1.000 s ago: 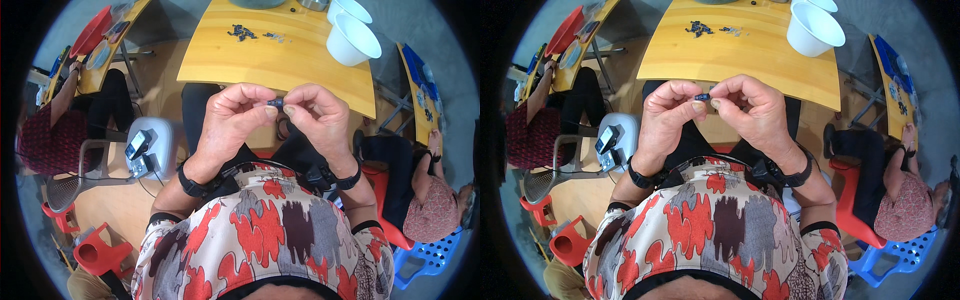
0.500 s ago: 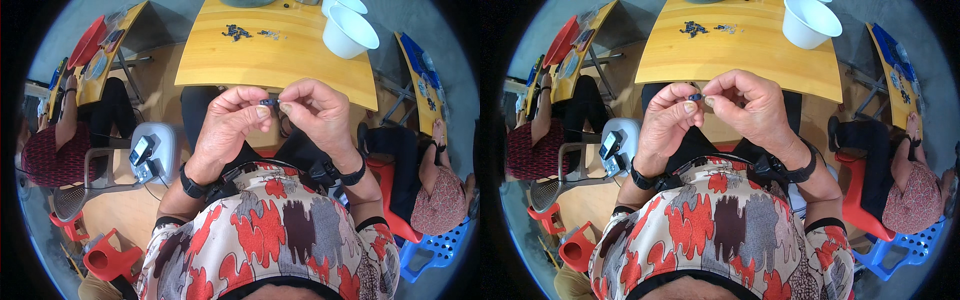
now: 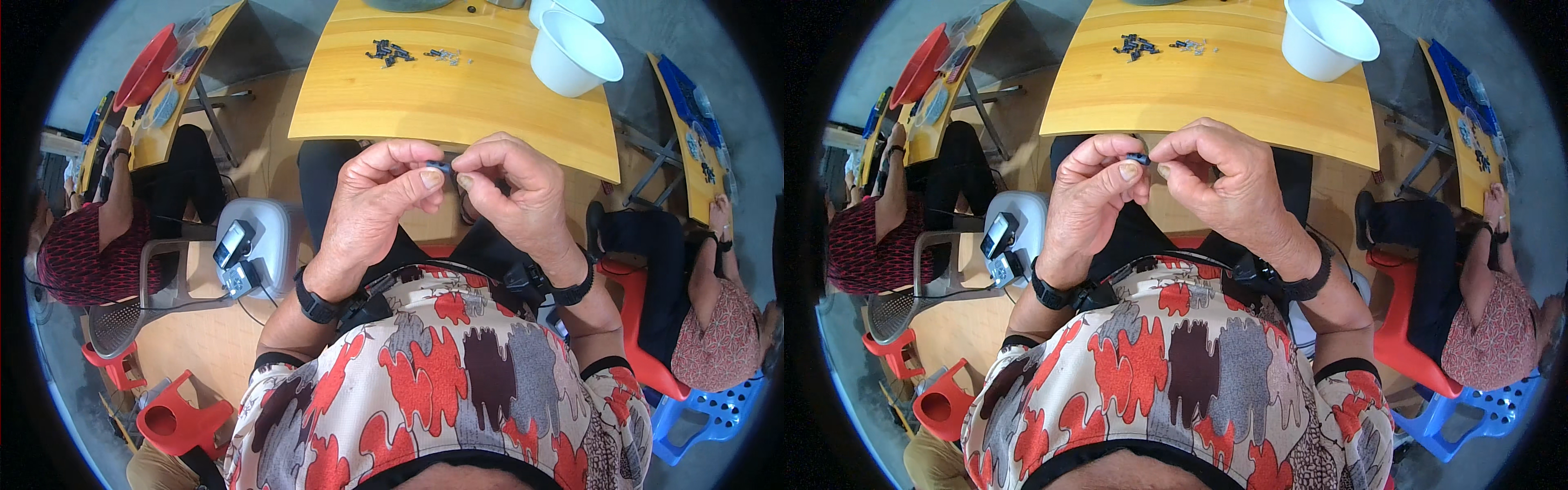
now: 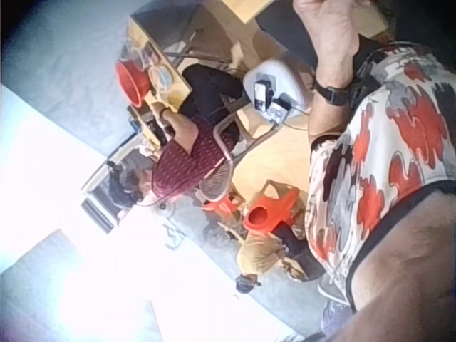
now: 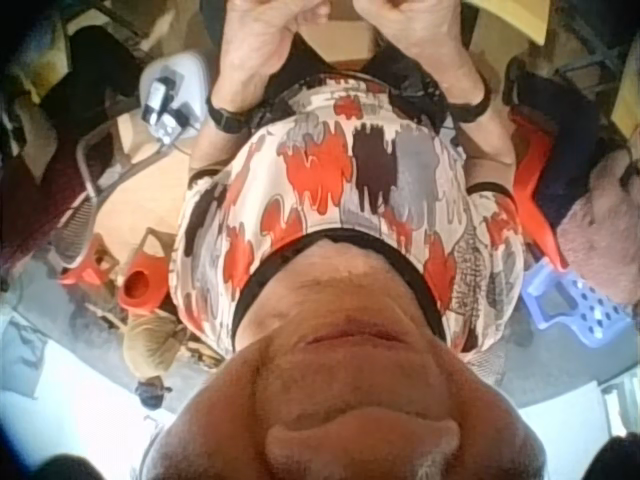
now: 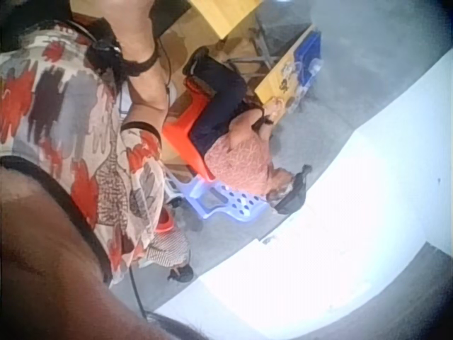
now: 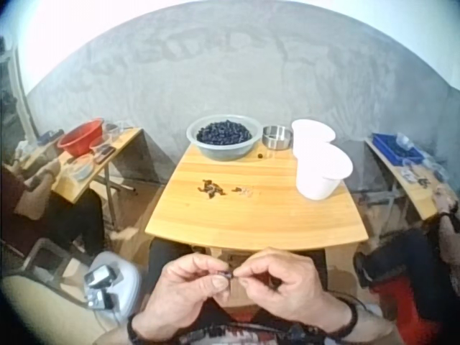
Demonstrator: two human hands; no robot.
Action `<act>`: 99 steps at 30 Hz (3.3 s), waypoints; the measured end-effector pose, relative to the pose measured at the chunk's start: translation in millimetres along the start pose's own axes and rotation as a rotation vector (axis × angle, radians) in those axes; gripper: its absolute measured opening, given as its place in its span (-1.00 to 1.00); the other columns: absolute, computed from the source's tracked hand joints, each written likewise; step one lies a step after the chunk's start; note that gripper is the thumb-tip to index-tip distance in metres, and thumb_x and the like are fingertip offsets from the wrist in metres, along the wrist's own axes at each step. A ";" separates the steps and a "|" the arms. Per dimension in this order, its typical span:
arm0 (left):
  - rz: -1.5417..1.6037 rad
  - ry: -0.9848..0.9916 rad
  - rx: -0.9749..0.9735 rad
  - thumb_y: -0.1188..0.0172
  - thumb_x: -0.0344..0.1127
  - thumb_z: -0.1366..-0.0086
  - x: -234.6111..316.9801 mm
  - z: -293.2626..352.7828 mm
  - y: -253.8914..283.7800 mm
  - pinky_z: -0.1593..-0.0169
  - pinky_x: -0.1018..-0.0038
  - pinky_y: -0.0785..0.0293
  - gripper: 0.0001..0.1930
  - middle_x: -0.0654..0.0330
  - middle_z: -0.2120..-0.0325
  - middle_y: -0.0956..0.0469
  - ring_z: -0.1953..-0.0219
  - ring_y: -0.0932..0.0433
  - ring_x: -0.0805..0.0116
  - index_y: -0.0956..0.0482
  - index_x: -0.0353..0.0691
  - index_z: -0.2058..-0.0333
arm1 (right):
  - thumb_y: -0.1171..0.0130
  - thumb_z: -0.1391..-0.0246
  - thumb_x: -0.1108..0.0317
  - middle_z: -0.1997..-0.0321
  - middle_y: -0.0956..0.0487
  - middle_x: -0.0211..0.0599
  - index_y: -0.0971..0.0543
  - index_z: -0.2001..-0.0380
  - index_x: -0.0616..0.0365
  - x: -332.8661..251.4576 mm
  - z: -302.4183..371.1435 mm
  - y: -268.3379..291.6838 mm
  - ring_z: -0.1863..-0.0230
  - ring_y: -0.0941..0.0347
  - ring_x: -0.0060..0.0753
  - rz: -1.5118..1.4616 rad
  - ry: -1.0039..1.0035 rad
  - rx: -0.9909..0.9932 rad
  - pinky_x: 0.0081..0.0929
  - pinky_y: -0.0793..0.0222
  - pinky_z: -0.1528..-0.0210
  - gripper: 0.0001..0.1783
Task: Assembling small plastic components by hand on a workbench.
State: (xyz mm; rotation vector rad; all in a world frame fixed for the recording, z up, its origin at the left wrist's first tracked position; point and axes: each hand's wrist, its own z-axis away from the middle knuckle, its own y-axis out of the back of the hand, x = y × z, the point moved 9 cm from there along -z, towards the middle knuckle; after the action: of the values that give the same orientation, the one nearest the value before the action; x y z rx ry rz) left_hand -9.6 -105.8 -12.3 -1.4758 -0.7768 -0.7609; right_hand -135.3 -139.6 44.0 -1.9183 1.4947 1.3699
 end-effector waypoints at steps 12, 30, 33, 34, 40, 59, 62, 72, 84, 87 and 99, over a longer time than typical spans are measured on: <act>0.086 0.022 0.018 -0.11 -0.50 -0.19 1.6 1.2 0.7 0.28 0.52 -0.57 -0.73 0.13 0.35 -0.55 0.34 -0.58 0.38 -0.43 -0.32 0.10 | -0.14 0.09 0.64 0.43 -0.52 -0.39 -0.56 0.41 0.24 2.2 -1.8 -2.9 0.44 -0.45 -0.64 -0.078 -0.007 -0.042 -0.71 -0.37 0.40 -0.87; 0.023 0.209 -0.178 -0.16 -0.54 -0.15 -3.5 5.0 -12.8 0.31 0.57 -0.54 -0.60 0.05 0.39 -0.57 0.39 -0.59 0.37 -0.29 -0.41 0.03 | -0.13 0.00 0.53 0.42 -0.56 -0.39 -0.58 0.38 0.23 -7.2 -14.2 -20.3 0.36 -0.46 -0.60 -0.087 -0.069 -0.429 -0.67 -0.36 0.29 -0.91; -0.001 0.231 -0.199 -0.16 -0.54 -0.15 -6.0 5.6 -14.3 0.31 0.58 -0.54 -0.59 0.05 0.40 -0.57 0.39 -0.59 0.37 -0.30 -0.42 0.03 | -0.14 0.01 0.52 0.43 -0.56 -0.40 -0.58 0.39 0.21 -7.2 -13.0 -20.8 0.38 -0.46 -0.58 -0.041 -0.056 -0.452 -0.64 -0.36 0.31 -0.92; -0.008 0.242 -0.211 -0.17 -0.53 -0.14 -7.0 6.0 -15.1 0.31 0.58 -0.55 -0.59 0.05 0.39 -0.57 0.39 -0.59 0.37 -0.30 -0.42 0.03 | -0.14 0.01 0.52 0.43 -0.56 -0.40 -0.58 0.39 0.21 -6.6 -13.1 -19.7 0.38 -0.46 -0.58 -0.042 -0.057 -0.451 -0.64 -0.36 0.31 -0.92; -0.068 0.294 -0.212 -0.12 -0.59 -0.12 -10.3 5.0 -14.5 0.29 0.56 -0.58 -0.56 0.10 0.39 -0.54 0.43 -0.59 0.42 -0.29 -0.40 -0.01 | -0.16 0.04 0.50 0.45 -0.56 -0.40 -0.60 0.38 0.18 -2.2 -10.9 -20.1 0.39 -0.46 -0.57 0.013 -0.083 -0.501 -0.62 -0.34 0.30 -0.89; -0.009 0.271 -0.185 -0.17 -0.52 -0.13 -11.1 1.6 -10.8 0.31 0.57 -0.55 -0.67 0.18 0.36 -0.55 0.37 -0.57 0.45 -0.40 -0.34 0.10 | -0.15 0.03 0.49 0.44 -0.55 -0.34 -0.56 0.37 0.21 15.6 -8.0 -12.9 0.40 -0.47 -0.51 -0.025 -0.146 -0.354 -0.60 -0.36 0.33 -0.89; -0.275 0.068 -0.071 -0.20 -0.53 -0.13 -2.6 2.6 -4.9 0.32 0.61 -0.53 -0.80 0.19 0.40 -0.57 0.40 -0.56 0.51 -0.51 -0.34 0.23 | -0.14 0.03 0.49 0.44 -0.54 -0.31 -0.55 0.37 0.21 6.5 -13.9 -8.1 0.40 -0.48 -0.47 0.075 -0.041 -0.295 -0.59 -0.37 0.35 -0.89; -0.474 -0.054 -0.008 -0.15 -0.49 -0.18 9.3 2.8 -5.7 0.37 0.66 -0.50 -0.83 0.20 0.45 -0.58 0.45 -0.55 0.56 -0.54 -0.38 0.23 | -0.16 0.09 0.57 0.46 -0.52 -0.31 -0.57 0.36 0.20 -7.0 -17.7 -10.1 0.42 -0.46 -0.46 0.172 0.050 -0.259 -0.58 -0.35 0.38 -0.84; -0.363 -0.060 0.005 -0.14 -0.48 -0.20 16.6 7.7 -2.8 0.41 0.65 -0.51 -0.82 0.19 0.48 -0.58 0.50 -0.55 0.54 -0.54 -0.39 0.21 | -0.15 0.05 0.56 0.39 -0.56 -0.30 -0.59 0.34 0.21 -7.0 -16.2 -13.4 0.34 -0.48 -0.45 0.030 -0.045 -0.209 -0.59 -0.37 0.28 -0.85; -0.372 -0.054 0.004 -0.14 -0.48 -0.20 18.5 8.7 -2.0 0.41 0.65 -0.51 -0.82 0.18 0.48 -0.59 0.50 -0.55 0.53 -0.54 -0.39 0.22 | -0.14 0.01 0.55 0.37 -0.56 -0.34 -0.57 0.29 0.24 -3.5 -15.6 -14.8 0.33 -0.47 -0.55 -0.060 -0.077 -0.211 -0.63 -0.37 0.27 -0.84; -0.321 -0.060 0.004 -0.14 -0.48 -0.20 19.8 8.3 5.9 0.43 0.64 -0.50 -0.83 0.17 0.49 -0.58 0.52 -0.54 0.53 -0.54 -0.41 0.23 | -0.15 -0.02 0.54 0.38 -0.56 -0.38 -0.51 0.34 0.26 6.7 -12.1 -17.2 0.35 -0.49 -0.64 -0.095 -0.165 -0.146 -0.70 -0.42 0.32 -0.90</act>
State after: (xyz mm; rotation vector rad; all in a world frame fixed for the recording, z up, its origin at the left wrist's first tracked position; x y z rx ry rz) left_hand 6.4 -97.1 0.5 -1.3916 -1.0765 -0.9571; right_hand -114.6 -145.7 39.4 -1.8819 1.2421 1.5906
